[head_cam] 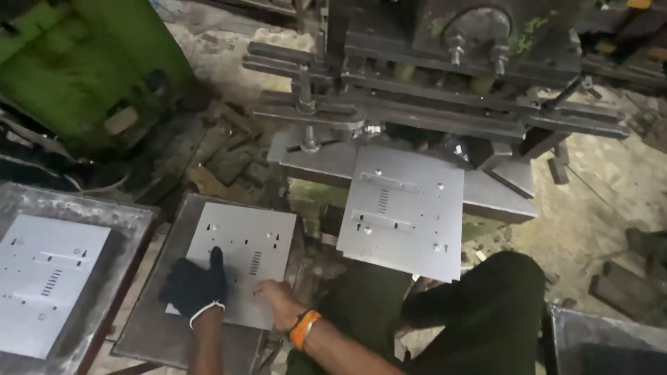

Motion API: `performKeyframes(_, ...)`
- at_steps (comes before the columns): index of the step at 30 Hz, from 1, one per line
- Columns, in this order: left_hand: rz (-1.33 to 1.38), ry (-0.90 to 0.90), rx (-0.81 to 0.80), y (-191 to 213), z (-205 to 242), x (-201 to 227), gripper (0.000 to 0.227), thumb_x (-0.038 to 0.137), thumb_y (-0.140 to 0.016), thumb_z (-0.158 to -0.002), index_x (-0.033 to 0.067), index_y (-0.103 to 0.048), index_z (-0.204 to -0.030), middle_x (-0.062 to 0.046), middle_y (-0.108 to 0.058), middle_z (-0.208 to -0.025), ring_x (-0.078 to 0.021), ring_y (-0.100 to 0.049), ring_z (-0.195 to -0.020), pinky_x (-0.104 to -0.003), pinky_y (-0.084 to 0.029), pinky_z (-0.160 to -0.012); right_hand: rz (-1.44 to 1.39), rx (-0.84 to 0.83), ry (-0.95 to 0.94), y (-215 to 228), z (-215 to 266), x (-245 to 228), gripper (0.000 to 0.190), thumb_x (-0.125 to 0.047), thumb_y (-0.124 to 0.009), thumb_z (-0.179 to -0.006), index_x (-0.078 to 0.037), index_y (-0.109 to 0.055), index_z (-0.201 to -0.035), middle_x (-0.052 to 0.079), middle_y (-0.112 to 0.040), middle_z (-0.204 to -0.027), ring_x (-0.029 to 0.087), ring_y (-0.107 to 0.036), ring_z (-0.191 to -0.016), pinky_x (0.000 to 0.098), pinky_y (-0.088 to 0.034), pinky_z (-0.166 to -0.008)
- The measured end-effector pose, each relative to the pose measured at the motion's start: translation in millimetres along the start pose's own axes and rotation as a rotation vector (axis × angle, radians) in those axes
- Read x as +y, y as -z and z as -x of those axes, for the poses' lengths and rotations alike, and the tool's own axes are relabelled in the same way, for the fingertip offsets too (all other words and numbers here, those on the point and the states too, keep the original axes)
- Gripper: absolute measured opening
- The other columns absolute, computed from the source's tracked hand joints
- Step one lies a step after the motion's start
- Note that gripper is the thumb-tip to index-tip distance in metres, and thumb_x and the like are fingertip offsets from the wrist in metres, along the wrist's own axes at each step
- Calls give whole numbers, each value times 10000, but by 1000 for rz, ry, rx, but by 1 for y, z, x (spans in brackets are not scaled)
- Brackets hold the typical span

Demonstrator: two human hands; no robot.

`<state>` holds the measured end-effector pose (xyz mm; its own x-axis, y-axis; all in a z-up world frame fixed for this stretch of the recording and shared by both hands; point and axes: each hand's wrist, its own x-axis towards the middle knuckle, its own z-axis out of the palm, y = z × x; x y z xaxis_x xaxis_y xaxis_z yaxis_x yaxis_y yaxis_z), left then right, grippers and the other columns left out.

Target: The recorder is placing metal plates into an industrial stamping press machine and stacking the processed plates.

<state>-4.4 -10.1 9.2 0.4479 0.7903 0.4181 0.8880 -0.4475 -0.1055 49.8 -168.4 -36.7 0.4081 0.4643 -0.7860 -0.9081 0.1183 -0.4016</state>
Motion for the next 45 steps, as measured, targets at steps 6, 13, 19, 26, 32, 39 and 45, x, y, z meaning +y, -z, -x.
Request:
performKeyframes(6,265,63,-473,35,-14,-5,946,783,-457,-914,-52,-587,-1339,-306,-656,-1248,-463,-628,-1158,-640,-396,-1026,493,254,230,-59,98,-22,401,-87,-735,-715,-8,-741,-1108,129,-781,-1077,249,-730,-920,355,-584,-770)
performKeyframes(13,335,54,-605,68,-31,-14,869,758,-466,-968,-40,-671,-1247,-302,-662,-1272,-473,-630,-1196,-569,-466,-1038,370,160,418,-72,139,-58,394,-16,-736,-808,-4,-630,-1188,114,-764,-1129,182,-726,-1020,298,-549,-876)
performKeyframes(19,1062,194,-903,46,-29,-12,500,388,-728,-964,40,-681,-1321,-160,-708,-1074,-320,-557,-892,-471,-430,-742,272,-283,480,17,214,-142,513,74,-672,-768,8,-564,-1265,208,-701,-1235,290,-701,-1154,375,-582,-1014)
performKeyframes(26,1607,-93,-1370,228,-1,132,512,229,-763,-812,-17,-692,-1255,-149,-803,-1042,-234,-739,-891,-379,-580,-811,289,245,646,151,290,-235,479,-13,-745,-782,45,-519,-1201,88,-589,-1237,324,-694,-1014,473,-578,-894)
performKeyframes(32,1935,-227,-1438,253,-23,251,485,242,-751,-834,-42,-691,-1223,-142,-770,-1054,-242,-731,-897,-386,-594,-808,410,435,883,176,289,-337,463,-233,-708,-859,43,-577,-1208,141,-730,-1015,194,-689,-813,324,-549,-805)
performKeyframes(39,1844,-346,-1013,180,-72,348,377,256,-718,-904,7,-732,-1186,-65,-769,-1080,-162,-700,-934,-330,-545,-837,690,523,986,238,203,-422,575,-383,-711,-950,151,-674,-1159,80,-670,-1056,131,-586,-935,281,-432,-872)
performKeyframes(45,1889,-273,-1015,175,-75,347,397,267,-742,-880,-4,-750,-1170,-71,-773,-1082,-161,-690,-931,-338,-552,-840,650,471,936,210,220,-415,539,-391,-713,-926,136,-695,-1037,164,-668,-1034,196,-567,-951,316,-430,-905)
